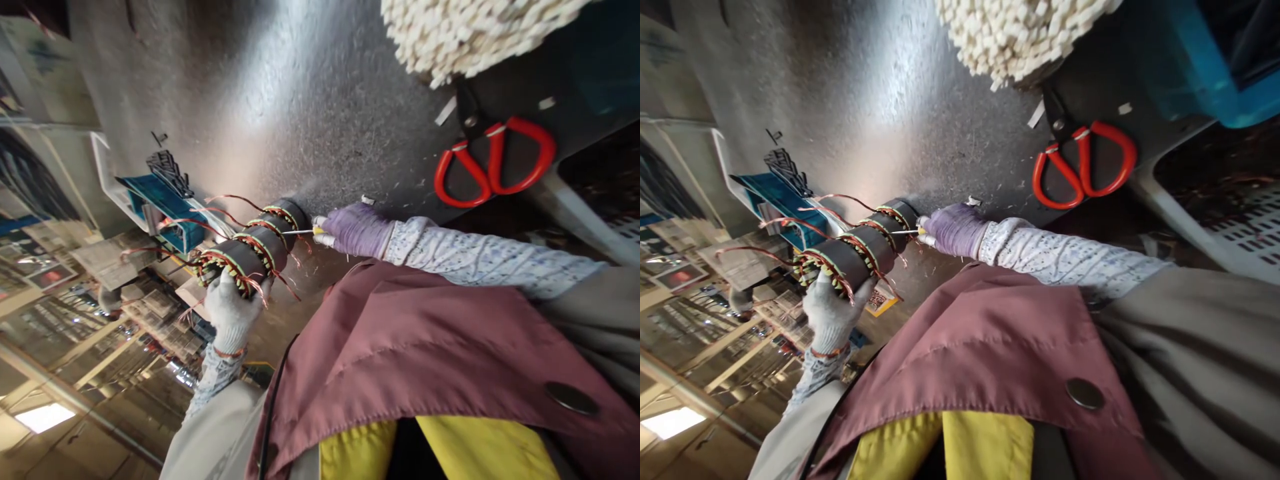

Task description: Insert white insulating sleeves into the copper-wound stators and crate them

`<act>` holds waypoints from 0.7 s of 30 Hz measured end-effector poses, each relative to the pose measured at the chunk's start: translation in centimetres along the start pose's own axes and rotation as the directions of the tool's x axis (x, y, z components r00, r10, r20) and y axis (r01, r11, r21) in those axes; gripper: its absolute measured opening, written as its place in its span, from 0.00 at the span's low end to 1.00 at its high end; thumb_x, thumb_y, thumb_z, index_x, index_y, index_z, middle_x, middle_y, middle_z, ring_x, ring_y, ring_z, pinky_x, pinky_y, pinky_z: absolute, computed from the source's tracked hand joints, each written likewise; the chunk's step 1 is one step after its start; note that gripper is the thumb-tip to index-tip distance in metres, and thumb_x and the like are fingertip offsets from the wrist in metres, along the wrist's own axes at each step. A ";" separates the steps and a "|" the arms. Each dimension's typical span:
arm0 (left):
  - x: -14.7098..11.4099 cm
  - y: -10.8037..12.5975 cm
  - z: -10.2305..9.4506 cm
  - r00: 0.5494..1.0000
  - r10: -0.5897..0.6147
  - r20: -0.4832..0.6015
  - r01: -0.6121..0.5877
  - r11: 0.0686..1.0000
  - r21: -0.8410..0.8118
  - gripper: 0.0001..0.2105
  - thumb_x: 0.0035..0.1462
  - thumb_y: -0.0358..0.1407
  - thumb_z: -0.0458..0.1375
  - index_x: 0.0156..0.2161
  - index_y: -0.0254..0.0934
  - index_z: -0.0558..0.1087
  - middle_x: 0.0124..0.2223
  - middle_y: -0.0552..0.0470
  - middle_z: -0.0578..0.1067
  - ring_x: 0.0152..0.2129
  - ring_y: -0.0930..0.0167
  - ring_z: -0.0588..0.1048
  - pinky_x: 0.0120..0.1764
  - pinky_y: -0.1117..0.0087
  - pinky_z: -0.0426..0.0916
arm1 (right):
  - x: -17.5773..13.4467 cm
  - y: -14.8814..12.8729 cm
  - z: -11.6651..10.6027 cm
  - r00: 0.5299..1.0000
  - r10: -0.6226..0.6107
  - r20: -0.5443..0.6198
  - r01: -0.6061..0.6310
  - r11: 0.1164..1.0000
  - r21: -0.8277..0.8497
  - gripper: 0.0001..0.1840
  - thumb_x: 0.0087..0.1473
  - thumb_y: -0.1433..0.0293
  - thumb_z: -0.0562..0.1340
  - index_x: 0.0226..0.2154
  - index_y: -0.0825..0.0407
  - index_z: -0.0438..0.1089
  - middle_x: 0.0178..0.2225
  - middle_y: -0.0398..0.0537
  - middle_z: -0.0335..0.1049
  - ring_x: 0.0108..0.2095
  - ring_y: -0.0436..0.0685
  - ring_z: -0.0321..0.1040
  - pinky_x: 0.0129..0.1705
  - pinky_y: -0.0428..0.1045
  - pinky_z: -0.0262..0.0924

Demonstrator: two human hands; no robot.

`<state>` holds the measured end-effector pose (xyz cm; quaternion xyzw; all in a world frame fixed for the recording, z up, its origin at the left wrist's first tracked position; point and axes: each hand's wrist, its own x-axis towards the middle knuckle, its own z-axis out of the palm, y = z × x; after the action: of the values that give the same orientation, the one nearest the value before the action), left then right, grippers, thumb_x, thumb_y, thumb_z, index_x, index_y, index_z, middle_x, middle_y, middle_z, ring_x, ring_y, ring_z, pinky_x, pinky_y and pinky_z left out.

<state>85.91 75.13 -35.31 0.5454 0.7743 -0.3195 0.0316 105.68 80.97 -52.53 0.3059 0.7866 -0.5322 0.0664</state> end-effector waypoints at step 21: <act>1.1 -1.8 0.8 0.986 0.165 0.040 -0.167 0.985 0.054 0.23 0.41 0.50 0.61 0.39 0.36 0.74 0.36 0.38 0.80 0.37 0.53 0.79 0.44 0.54 0.72 | 3.4 -4.2 -0.3 0.992 -0.123 -0.034 0.123 0.992 -0.012 0.22 0.67 0.67 0.50 0.53 0.59 0.73 0.46 0.65 0.77 0.45 0.65 0.76 0.42 0.54 0.65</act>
<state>83.65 75.22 -35.51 0.6028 0.7160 -0.3474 0.0564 100.67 81.63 -50.51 0.2657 0.8075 -0.5262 0.0211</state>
